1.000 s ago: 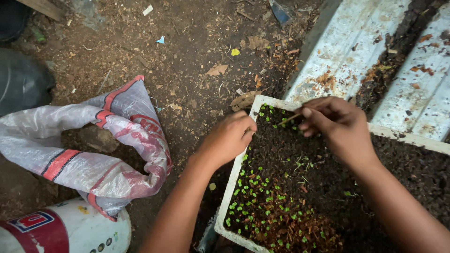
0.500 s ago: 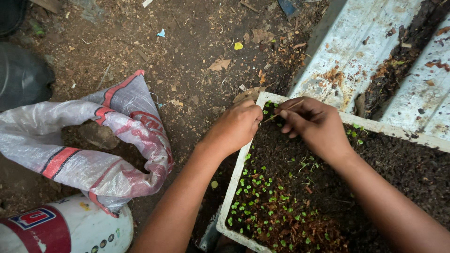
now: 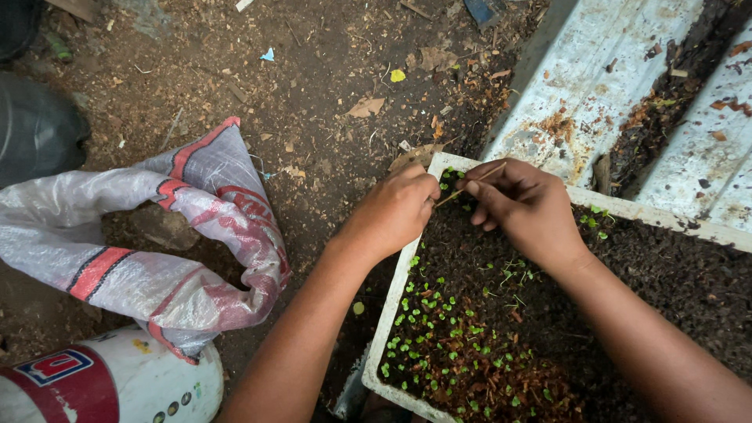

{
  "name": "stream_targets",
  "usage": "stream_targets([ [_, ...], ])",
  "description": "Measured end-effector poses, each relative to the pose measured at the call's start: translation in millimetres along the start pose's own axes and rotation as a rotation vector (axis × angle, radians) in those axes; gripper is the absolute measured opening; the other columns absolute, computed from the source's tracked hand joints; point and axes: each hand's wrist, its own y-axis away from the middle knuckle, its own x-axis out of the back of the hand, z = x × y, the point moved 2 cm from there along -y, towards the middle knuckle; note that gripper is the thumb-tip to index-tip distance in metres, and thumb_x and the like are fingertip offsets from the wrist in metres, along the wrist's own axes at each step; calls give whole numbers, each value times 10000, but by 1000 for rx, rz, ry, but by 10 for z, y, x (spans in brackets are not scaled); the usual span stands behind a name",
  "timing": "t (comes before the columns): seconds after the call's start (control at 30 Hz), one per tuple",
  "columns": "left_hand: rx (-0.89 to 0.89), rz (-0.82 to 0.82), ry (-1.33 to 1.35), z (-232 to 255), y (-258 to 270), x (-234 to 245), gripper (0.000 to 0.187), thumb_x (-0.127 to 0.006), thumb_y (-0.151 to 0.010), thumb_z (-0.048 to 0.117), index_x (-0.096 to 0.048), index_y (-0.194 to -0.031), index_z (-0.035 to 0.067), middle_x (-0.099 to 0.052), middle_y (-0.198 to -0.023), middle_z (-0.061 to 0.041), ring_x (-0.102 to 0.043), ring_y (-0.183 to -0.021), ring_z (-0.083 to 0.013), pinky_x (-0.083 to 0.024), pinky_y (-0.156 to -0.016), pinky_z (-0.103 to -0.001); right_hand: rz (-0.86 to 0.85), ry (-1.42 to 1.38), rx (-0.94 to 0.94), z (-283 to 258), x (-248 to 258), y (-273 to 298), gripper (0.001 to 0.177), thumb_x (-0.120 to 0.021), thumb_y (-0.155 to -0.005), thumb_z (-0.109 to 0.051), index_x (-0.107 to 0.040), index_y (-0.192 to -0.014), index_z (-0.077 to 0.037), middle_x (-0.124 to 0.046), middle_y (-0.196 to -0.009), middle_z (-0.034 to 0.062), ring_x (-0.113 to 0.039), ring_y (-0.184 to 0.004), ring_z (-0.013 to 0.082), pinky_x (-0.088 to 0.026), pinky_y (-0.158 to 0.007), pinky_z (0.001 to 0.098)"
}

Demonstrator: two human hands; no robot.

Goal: The person uses a small stick to make holes in the soil of a white tray and then places small seedlings into the holes. The seedlings are taken from a denser area within the same tray and replanted into the empty soil section.

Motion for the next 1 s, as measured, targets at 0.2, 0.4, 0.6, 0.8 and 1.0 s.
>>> stream_targets([
  [0.2, 21, 0, 63, 114, 154, 134, 149, -601, -904, 0, -688, -1022, 22, -651, -943, -126, -684, -930, -328, -573, -782, -433, -35, 297, 70, -237, -103, 36, 75, -709, -940, -10, -729, -980, 50, -722, -722, 176, -669, -487, 201, -540, -424, 288],
  [0.4, 166, 133, 169, 261, 393, 337, 122, -598, -948, 79, -692, -1025, 65, -653, -944, -93, -679, -925, -261, -563, -799, -377, -87, 405, 102, -203, -74, 79, 144, -723, -919, -34, -740, -1057, -1, -757, -873, 224, -733, -580, 255, -574, -536, 367],
  [0.6, 203, 384, 324, 336, 788, 74, 52, -645, -932, 33, -694, -928, 18, -624, -757, -93, -583, -660, -187, -467, -568, -271, 157, 258, 37, -595, 161, 257, 134, -768, -942, -51, -744, -1048, 27, -726, -880, 217, -675, -633, 226, -566, -555, 335],
  [0.8, 128, 334, 304, 585, 859, -351, 327, -665, -979, 135, -474, -714, 141, -503, -707, 37, -415, -569, -73, -376, -449, -200, 255, 154, 1, -596, 632, 724, 89, -654, -1008, -4, -680, -1073, 52, -702, -845, 166, -592, -554, 186, -532, -545, 273],
  [1.0, 21, 210, 178, 886, 685, -481, 142, -579, -977, 85, -662, -1073, 20, -628, -1051, -115, -622, -968, -316, -507, -817, -442, 276, 117, -170, -411, 813, 1134, 109, -650, -969, -13, -711, -1058, 10, -733, -839, 141, -615, -592, 188, -516, -499, 299],
])
